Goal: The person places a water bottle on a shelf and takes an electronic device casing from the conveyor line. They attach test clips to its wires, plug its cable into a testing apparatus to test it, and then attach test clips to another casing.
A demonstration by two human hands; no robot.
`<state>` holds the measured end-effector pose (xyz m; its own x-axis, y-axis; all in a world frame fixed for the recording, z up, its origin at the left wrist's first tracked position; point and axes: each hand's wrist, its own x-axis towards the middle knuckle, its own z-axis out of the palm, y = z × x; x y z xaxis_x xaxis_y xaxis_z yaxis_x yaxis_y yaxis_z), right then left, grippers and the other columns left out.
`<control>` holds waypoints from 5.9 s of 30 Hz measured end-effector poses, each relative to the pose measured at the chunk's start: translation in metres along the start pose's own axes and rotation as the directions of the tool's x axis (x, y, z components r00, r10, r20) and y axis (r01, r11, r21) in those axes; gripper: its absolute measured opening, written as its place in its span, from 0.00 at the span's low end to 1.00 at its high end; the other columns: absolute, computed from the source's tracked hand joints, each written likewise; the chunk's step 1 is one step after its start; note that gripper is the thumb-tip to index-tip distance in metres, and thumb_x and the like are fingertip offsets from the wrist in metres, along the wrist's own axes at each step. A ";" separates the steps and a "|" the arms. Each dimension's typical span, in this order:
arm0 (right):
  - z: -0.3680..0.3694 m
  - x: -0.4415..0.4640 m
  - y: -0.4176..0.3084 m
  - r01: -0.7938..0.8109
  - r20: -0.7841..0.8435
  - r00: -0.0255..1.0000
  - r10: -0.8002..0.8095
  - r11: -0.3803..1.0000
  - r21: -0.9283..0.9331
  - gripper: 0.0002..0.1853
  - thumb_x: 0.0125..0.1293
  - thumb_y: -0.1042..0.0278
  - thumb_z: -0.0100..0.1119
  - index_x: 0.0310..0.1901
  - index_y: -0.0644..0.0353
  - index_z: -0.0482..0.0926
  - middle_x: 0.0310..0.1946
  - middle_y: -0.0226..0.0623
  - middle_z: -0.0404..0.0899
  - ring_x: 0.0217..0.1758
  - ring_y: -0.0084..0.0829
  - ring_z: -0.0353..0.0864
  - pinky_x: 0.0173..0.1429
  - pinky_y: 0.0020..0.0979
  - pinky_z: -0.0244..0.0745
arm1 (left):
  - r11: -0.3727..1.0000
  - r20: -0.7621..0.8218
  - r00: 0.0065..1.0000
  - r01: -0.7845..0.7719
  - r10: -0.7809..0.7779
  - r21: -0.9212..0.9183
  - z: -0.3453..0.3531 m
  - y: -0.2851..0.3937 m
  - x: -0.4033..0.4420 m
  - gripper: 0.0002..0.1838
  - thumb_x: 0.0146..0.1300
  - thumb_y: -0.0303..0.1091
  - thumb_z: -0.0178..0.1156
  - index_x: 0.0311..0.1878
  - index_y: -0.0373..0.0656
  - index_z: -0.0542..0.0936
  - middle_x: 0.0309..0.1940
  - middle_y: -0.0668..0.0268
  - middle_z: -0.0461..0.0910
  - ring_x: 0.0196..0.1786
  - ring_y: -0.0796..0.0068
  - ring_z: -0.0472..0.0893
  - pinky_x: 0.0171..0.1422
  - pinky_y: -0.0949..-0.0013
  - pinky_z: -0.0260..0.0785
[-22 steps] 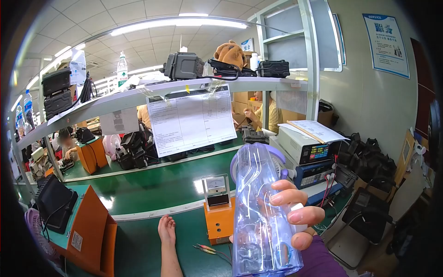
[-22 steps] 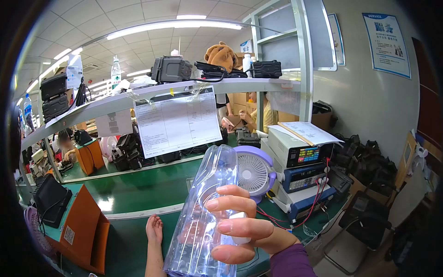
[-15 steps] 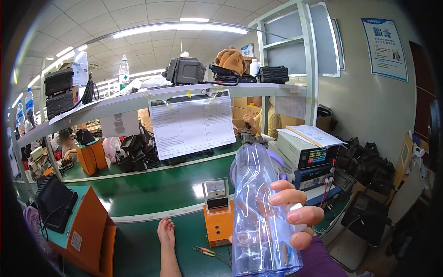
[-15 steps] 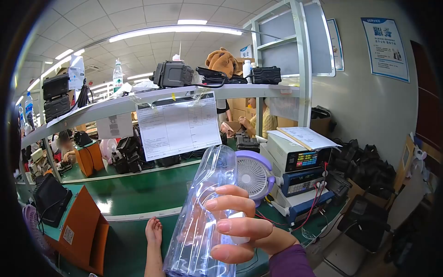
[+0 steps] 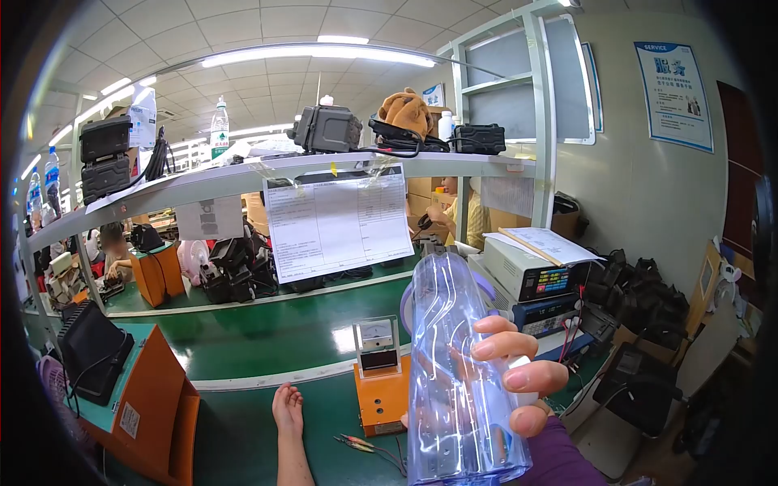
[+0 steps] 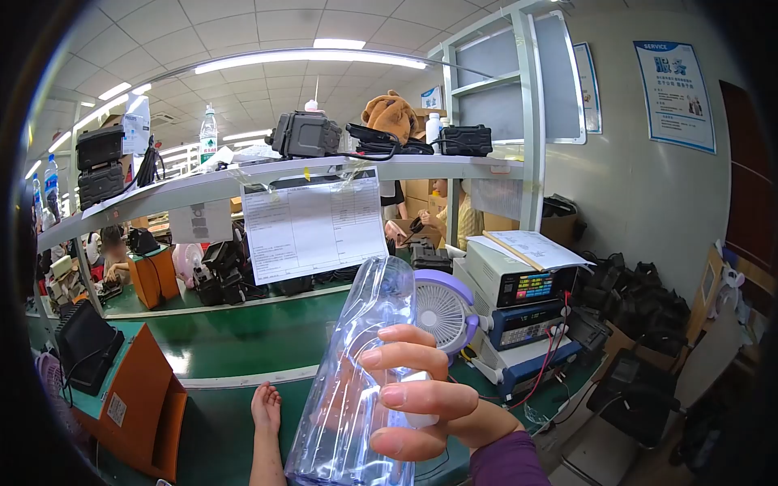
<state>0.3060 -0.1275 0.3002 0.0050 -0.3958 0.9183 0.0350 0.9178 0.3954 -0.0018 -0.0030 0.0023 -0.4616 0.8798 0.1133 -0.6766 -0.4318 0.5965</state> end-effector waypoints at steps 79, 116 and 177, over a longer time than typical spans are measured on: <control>0.009 -0.077 -0.037 -0.497 0.484 0.800 0.354 0.843 0.205 0.18 0.55 0.66 0.64 0.45 0.62 0.72 0.37 0.40 0.70 0.34 0.37 0.72 0.37 0.35 0.70 | 0.848 0.853 -0.051 -0.154 -0.519 0.507 0.174 0.095 -0.144 0.35 0.40 0.47 0.74 0.50 0.37 0.74 0.50 0.55 0.73 0.52 0.60 0.74 0.56 0.64 0.64; -0.038 -0.099 -0.059 -0.767 0.489 0.522 0.699 0.635 -0.089 0.14 0.57 0.70 0.55 0.46 0.61 0.74 0.41 0.42 0.69 0.44 0.44 0.70 0.48 0.39 0.67 | 0.347 0.708 0.614 -0.617 -0.350 0.707 0.166 0.032 -0.230 0.55 0.39 0.43 0.74 0.66 0.38 0.50 0.55 0.48 0.67 0.57 0.51 0.69 0.60 0.58 0.62; -0.034 -0.213 -0.055 -0.983 0.658 -0.177 0.732 -0.170 -0.075 0.09 0.57 0.70 0.58 0.40 0.60 0.76 0.31 0.43 0.73 0.35 0.43 0.74 0.40 0.36 0.70 | -0.350 0.521 0.094 -0.639 0.848 0.685 0.375 0.311 0.228 0.50 0.45 0.63 0.64 0.63 0.36 0.59 0.57 0.47 0.67 0.60 0.53 0.68 0.63 0.64 0.58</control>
<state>0.3373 -0.0951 0.0824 -0.6333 0.7613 0.1390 0.0643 0.2307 -0.9709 -0.1022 0.1383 0.5117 -0.3181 -0.1796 0.9309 0.9248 -0.2750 0.2630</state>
